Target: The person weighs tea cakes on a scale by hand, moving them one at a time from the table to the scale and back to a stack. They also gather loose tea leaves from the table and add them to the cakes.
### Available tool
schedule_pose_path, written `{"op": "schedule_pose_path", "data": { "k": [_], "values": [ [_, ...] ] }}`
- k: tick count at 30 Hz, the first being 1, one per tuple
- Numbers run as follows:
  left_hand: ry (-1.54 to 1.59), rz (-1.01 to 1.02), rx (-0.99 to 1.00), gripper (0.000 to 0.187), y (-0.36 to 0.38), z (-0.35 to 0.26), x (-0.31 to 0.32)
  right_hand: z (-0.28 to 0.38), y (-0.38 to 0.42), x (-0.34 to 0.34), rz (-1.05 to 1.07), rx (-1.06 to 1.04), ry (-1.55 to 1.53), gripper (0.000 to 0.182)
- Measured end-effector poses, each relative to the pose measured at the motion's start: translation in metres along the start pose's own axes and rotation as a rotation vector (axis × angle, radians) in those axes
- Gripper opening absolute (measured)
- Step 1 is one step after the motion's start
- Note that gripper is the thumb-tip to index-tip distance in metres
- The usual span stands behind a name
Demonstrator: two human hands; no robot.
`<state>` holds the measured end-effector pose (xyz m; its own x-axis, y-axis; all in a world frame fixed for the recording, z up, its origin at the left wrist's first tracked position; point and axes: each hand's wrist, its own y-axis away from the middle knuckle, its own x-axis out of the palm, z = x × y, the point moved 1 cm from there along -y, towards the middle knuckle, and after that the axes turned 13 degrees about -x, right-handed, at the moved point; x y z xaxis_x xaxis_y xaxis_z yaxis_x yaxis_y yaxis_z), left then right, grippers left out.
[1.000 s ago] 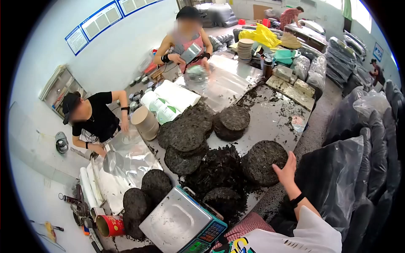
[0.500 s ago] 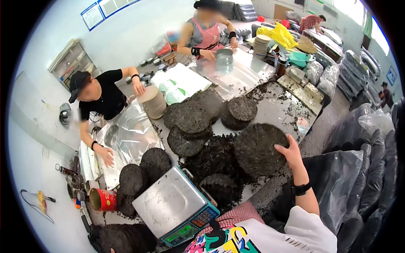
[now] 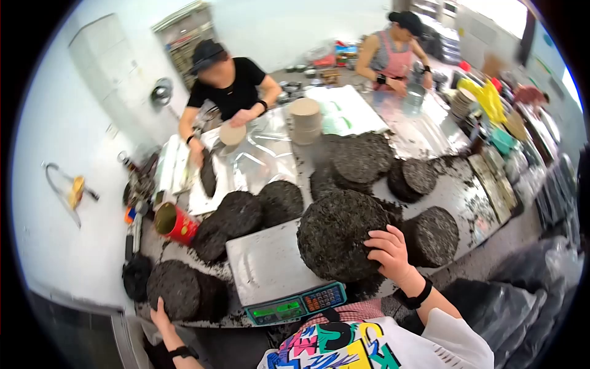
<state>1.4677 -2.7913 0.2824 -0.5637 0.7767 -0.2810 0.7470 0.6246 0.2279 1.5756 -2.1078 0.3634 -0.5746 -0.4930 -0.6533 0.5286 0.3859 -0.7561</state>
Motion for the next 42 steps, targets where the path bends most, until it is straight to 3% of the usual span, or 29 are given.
{"op": "schedule_pose_path", "data": {
  "k": [3, 4, 5, 6, 7, 8, 10, 11, 12, 13, 15, 16, 19, 21, 22, 26, 29, 31, 33, 34, 36, 37, 38, 39, 42],
  "values": [
    [0.198, 0.009, -0.034, 0.052, 0.056, -0.039, 0.027, 0.012, -0.013, 0.014, -0.033, 0.050, -0.147, 0.020],
    [0.144, 0.076, -0.014, 0.050, 0.075, -0.050, 0.050, 0.013, -0.015, 0.023, -0.070, 0.173, -0.296, 0.019],
    [0.091, 0.136, 0.000, 0.048, 0.090, -0.048, 0.065, 0.016, 0.010, 0.047, -0.125, 0.618, -0.502, 0.026],
    [-0.127, 0.035, 0.020, 0.040, 0.075, -0.006, 0.083, 0.016, 0.002, 0.056, -0.294, 0.913, -0.875, 0.028],
    [-0.653, 0.119, 0.380, 0.038, 0.093, 0.009, 0.114, 0.019, -0.006, 0.065, -0.458, 1.220, -1.245, 0.030],
    [-1.059, 0.059, 0.840, 0.038, 0.111, 0.024, 0.144, 0.019, -0.001, 0.079, -0.382, 1.287, -1.403, 0.041],
    [-0.396, 0.318, 0.150, 0.048, 0.155, 0.034, 0.214, 0.034, 0.003, 0.109, -0.373, 1.342, -1.503, 0.041],
    [-0.280, 0.485, -0.004, 0.053, 0.172, 0.029, 0.236, 0.039, 0.006, 0.120, -0.374, 1.370, -1.539, 0.041],
    [-0.280, 0.487, 0.076, 0.050, 0.185, 0.025, 0.247, 0.043, 0.009, 0.128, -0.271, 1.337, -1.552, 0.045],
    [-0.244, 0.498, 0.131, 0.046, 0.184, 0.030, 0.251, 0.042, 0.021, 0.138, -0.106, 1.270, -1.317, 0.052],
    [-0.302, 0.204, 0.355, 0.042, 0.175, 0.035, 0.230, 0.037, 0.037, 0.132, -0.011, 0.856, -0.731, 0.061],
    [-0.203, 0.160, 0.323, 0.039, 0.166, 0.034, 0.212, 0.029, 0.043, 0.120, 0.141, 0.743, -0.462, 0.067],
    [-0.145, 0.114, 0.217, 0.033, 0.154, 0.040, 0.159, 0.002, 0.134, 0.121, 0.463, 0.813, -0.156, 0.075],
    [-0.163, 0.142, 0.155, 0.033, 0.159, 0.048, 0.138, 0.007, 0.151, 0.119, 0.567, 0.952, -0.047, 0.085],
    [-0.172, 0.156, 0.124, 0.032, 0.162, 0.052, 0.128, 0.007, 0.157, 0.123, 0.606, 0.950, -0.048, 0.092],
    [-0.149, 0.215, 0.129, 0.030, 0.164, 0.053, 0.114, -0.007, 0.173, 0.140, 0.537, 0.927, -0.038, 0.096],
    [-0.124, 0.235, 0.158, 0.029, 0.162, 0.033, 0.115, -0.017, 0.158, 0.129, 0.504, 0.894, -0.130, 0.079],
    [-0.090, 0.270, 0.137, 0.028, 0.164, 0.021, 0.126, -0.033, 0.182, 0.130, 0.248, 0.868, -0.243, 0.065],
    [-0.036, 0.379, 0.139, 0.028, 0.166, 0.017, 0.149, -0.045, 0.184, 0.124, 0.129, 1.190, -0.417, 0.063],
    [-0.020, 0.430, 0.127, 0.027, 0.166, 0.025, 0.162, -0.045, 0.179, 0.120, 0.019, 1.167, -0.483, 0.061],
    [-0.095, 0.496, 0.151, 0.026, 0.170, 0.031, 0.193, -0.020, 0.102, 0.105, 0.049, 1.047, -0.548, 0.062],
    [-0.190, 0.513, 0.187, 0.027, 0.177, 0.029, 0.206, -0.006, 0.066, 0.102, 0.105, 0.820, -0.461, 0.064],
    [-0.203, 0.564, 0.199, 0.029, 0.188, 0.016, 0.216, 0.008, 0.037, 0.104, 0.169, 0.768, -0.461, 0.068],
    [-0.200, 0.555, 0.334, 0.027, 0.189, 0.022, 0.230, 0.023, 0.006, 0.106, 0.175, 0.689, -0.483, 0.068],
    [-0.243, 0.530, 0.367, 0.028, 0.193, 0.019, 0.241, 0.043, -0.036, 0.123, 0.269, 0.572, -0.454, 0.066]
  ]
}}
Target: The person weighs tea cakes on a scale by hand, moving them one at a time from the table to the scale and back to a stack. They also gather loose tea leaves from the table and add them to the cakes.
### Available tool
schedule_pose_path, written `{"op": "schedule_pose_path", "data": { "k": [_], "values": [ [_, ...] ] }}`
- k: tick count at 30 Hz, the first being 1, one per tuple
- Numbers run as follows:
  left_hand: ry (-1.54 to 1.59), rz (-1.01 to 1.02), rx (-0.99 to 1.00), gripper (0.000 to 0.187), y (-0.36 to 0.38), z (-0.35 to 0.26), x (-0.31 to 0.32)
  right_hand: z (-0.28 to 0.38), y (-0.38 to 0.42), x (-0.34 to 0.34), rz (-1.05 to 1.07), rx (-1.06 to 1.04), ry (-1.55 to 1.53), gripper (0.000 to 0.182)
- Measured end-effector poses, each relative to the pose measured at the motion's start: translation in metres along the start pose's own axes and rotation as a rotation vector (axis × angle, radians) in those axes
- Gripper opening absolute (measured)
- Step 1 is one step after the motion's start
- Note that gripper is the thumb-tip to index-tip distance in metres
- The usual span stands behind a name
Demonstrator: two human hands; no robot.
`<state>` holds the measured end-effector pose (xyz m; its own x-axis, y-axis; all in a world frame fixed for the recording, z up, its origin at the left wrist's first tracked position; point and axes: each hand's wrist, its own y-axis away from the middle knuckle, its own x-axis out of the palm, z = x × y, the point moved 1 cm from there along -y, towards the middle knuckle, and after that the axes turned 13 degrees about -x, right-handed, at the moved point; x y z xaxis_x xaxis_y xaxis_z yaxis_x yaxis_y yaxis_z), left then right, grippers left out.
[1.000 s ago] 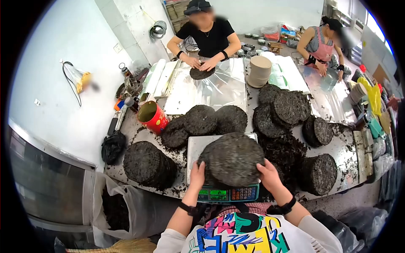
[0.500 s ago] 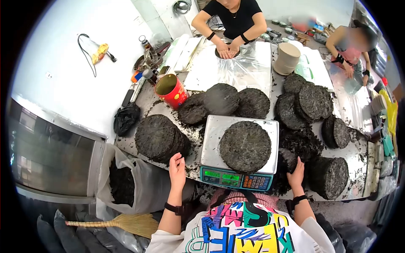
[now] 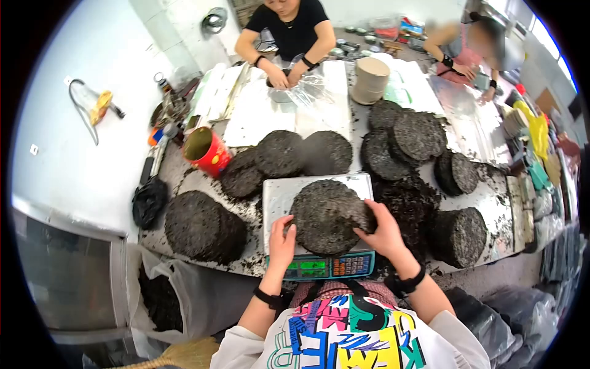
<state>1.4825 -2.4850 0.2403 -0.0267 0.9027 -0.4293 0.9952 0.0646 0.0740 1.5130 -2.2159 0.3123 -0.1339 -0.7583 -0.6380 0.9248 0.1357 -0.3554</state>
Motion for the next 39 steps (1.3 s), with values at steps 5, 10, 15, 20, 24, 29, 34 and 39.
{"op": "schedule_pose_path", "data": {
  "k": [5, 10, 15, 20, 24, 29, 34, 39],
  "values": [
    [-0.033, -0.039, -0.064, 0.028, 0.000, 0.027, -0.024, -0.050, 0.024, -0.030, -0.202, 0.384, -0.010, 0.060],
    [0.151, -0.028, -0.186, 0.028, 0.019, 0.037, -0.040, -0.137, 0.135, -0.008, 0.120, 0.585, 0.350, 0.074],
    [0.147, 0.026, -0.175, 0.028, 0.022, 0.013, -0.036, -0.166, 0.163, 0.028, -0.030, 0.563, 0.325, 0.076],
    [0.150, 0.045, -0.110, 0.028, 0.006, -0.008, -0.034, -0.124, 0.108, -0.013, -0.349, 0.502, -0.238, 0.066],
    [0.205, 0.089, -0.048, 0.027, 0.003, -0.040, -0.029, -0.030, 0.020, -0.032, 0.029, 0.260, -0.552, 0.067],
    [0.355, 0.256, 0.189, 0.027, 0.015, -0.154, -0.071, 0.024, -0.033, -0.011, 0.213, -0.103, 0.025, 0.102],
    [0.404, 0.743, 0.615, 0.018, 0.079, -0.309, -0.134, 0.104, -0.064, -0.105, 0.144, -0.234, -0.485, 0.067],
    [0.533, 0.909, 0.756, 0.019, 0.095, -0.339, -0.131, 0.203, -0.082, -0.178, -0.080, -0.968, -0.182, 0.062]
  ]
}}
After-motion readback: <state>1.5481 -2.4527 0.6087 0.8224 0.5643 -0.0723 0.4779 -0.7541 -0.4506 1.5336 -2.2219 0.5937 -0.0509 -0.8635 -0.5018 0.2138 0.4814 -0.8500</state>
